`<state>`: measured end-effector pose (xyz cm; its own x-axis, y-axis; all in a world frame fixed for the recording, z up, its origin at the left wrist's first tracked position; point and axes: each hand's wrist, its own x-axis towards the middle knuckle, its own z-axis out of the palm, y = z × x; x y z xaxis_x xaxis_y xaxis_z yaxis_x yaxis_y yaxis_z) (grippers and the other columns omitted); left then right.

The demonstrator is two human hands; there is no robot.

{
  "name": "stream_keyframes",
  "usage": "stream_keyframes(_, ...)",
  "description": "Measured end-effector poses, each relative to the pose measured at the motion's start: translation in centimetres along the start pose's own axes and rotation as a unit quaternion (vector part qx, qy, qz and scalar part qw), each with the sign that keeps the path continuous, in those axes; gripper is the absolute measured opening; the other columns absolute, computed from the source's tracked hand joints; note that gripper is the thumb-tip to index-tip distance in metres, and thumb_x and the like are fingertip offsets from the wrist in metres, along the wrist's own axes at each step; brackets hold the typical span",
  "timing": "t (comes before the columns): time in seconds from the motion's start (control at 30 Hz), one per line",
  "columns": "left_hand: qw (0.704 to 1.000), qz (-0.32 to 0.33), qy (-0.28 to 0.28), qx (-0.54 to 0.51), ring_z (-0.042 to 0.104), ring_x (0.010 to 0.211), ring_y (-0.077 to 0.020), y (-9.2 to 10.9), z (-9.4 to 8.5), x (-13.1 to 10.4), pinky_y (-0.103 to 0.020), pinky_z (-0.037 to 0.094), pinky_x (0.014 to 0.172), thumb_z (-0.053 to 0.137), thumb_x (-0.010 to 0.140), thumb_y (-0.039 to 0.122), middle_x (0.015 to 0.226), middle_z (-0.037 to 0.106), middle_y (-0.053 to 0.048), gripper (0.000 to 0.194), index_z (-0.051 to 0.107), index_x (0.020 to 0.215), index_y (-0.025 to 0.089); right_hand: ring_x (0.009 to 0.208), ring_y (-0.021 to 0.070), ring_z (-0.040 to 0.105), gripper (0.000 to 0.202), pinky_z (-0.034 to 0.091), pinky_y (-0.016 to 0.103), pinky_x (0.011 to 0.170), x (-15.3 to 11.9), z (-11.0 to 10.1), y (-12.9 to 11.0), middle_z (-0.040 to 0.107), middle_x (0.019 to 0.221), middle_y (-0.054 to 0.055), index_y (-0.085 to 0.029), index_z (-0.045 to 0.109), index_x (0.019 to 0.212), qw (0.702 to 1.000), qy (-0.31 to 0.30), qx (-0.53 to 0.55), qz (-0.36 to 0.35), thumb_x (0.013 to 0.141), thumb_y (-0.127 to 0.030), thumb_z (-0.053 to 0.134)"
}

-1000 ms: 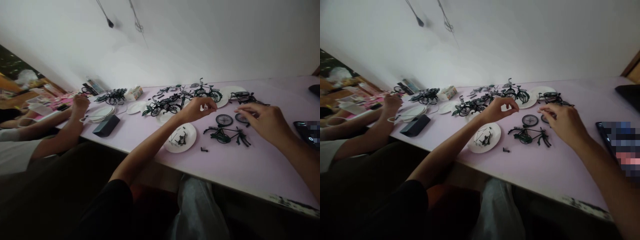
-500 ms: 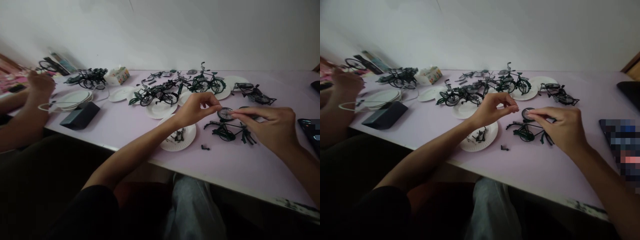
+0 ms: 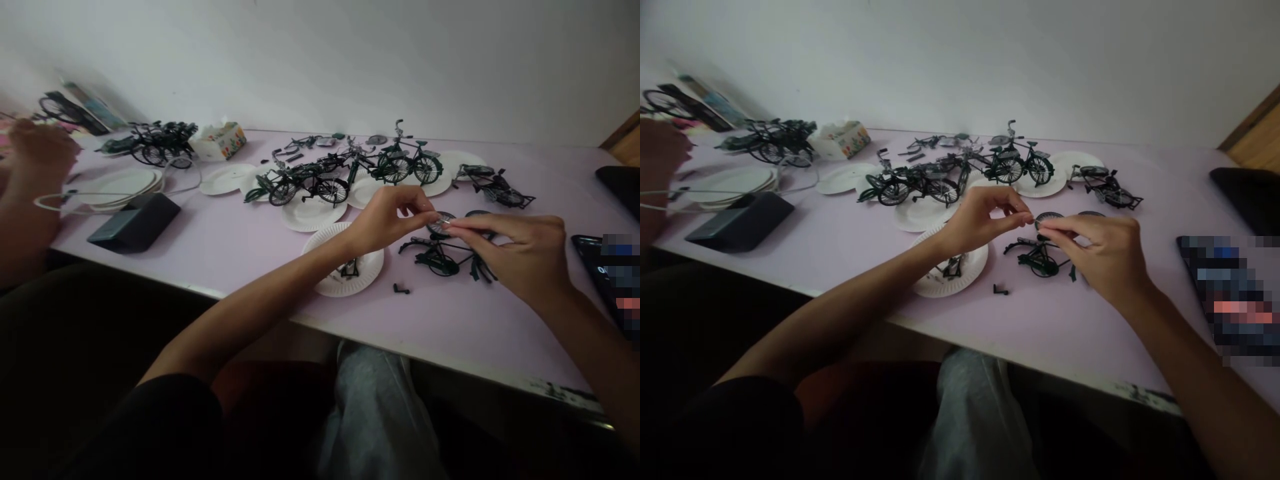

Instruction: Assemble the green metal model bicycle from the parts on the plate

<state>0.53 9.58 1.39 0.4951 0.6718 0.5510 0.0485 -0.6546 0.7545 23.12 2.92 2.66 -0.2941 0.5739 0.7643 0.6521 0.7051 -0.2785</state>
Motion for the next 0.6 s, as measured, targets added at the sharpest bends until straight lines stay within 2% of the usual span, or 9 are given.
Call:
stream_keyframes(0.23,0.999,0.006,-0.014,0.03,0.068,0.08,-0.0117,-0.05,-0.04,-0.13,-0.027,0.054,0.078,0.076,0.099,0.04,0.088,0.078,-0.005,0.028,0.075,0.089,0.014,0.061,0.0199,0.077,0.009,0.058,0.035,0.056,0.04,-0.25,0.43,0.086,0.091,0.0,-0.031,0.089,0.094,0.999,-0.032,-0.038,0.018,0.094,-0.035,0.081)
stream_keyframes(0.43,0.999,-0.001,-0.01,0.037,0.069,0.082,-0.0118,-0.12,-0.08,-0.17,-0.027,0.053,0.08,0.077,0.098,0.033,0.089,0.078,-0.004,0.021,0.075,0.088,0.015,0.069,0.0208,0.08,0.008,0.06,0.034,0.061,-0.13,-0.1,0.68,0.086,0.091,-0.002,-0.034,0.088,0.097,0.999,-0.031,-0.007,0.005,0.094,-0.031,0.081)
stream_keyframes(0.6,0.999,0.016,-0.022,0.039,0.07,0.086,-0.0132,0.31,-0.19,-0.28,-0.03,0.049,0.082,0.076,0.1,0.032,0.093,0.08,-0.004,0.019,0.077,0.091,0.016,0.068,0.0211,0.079,0.007,0.059,0.036,0.059,-0.26,-0.21,0.65,0.086,0.093,-0.004,-0.036,0.087,0.097,0.999,-0.046,-0.003,0.025,0.095,-0.036,0.08)
